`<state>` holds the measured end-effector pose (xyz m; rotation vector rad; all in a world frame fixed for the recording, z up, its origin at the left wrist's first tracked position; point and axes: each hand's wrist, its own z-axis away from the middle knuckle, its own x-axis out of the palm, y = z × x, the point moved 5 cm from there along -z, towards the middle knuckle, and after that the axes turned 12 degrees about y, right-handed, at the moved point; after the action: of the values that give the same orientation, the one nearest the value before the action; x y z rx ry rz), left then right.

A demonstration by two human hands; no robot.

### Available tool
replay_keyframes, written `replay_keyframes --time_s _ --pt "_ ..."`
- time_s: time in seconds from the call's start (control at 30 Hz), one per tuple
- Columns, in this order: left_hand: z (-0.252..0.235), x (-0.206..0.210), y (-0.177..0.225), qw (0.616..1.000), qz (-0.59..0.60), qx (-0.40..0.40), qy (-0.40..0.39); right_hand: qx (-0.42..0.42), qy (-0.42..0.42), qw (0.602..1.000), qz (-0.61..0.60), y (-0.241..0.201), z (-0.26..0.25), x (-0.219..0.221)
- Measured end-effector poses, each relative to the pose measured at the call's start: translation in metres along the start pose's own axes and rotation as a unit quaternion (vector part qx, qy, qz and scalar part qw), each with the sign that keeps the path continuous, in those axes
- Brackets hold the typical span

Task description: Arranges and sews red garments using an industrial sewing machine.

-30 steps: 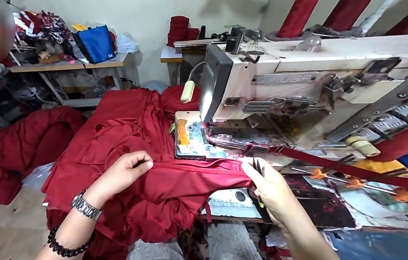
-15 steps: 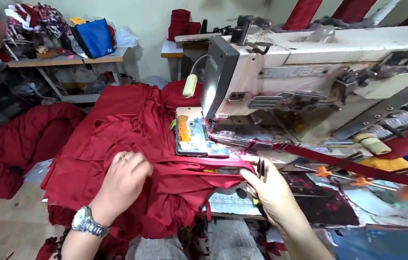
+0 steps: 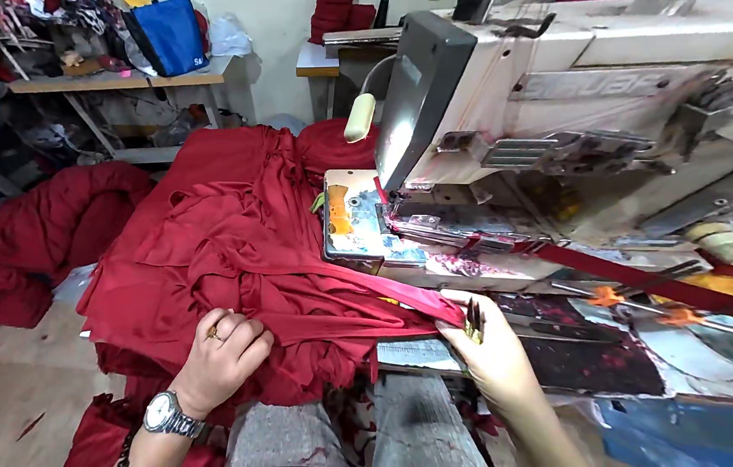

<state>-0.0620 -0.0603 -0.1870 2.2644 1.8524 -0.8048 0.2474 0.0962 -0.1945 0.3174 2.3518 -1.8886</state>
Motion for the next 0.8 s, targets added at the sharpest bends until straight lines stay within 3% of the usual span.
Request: replay_keyframes --time_s 0.8 --pt "0.0093 -0.0062 0.0016 0.999 0.017 -0.032 0.003 -0.001 -0.015 1.000 0.008 0.0042 0.0029 0.0034"
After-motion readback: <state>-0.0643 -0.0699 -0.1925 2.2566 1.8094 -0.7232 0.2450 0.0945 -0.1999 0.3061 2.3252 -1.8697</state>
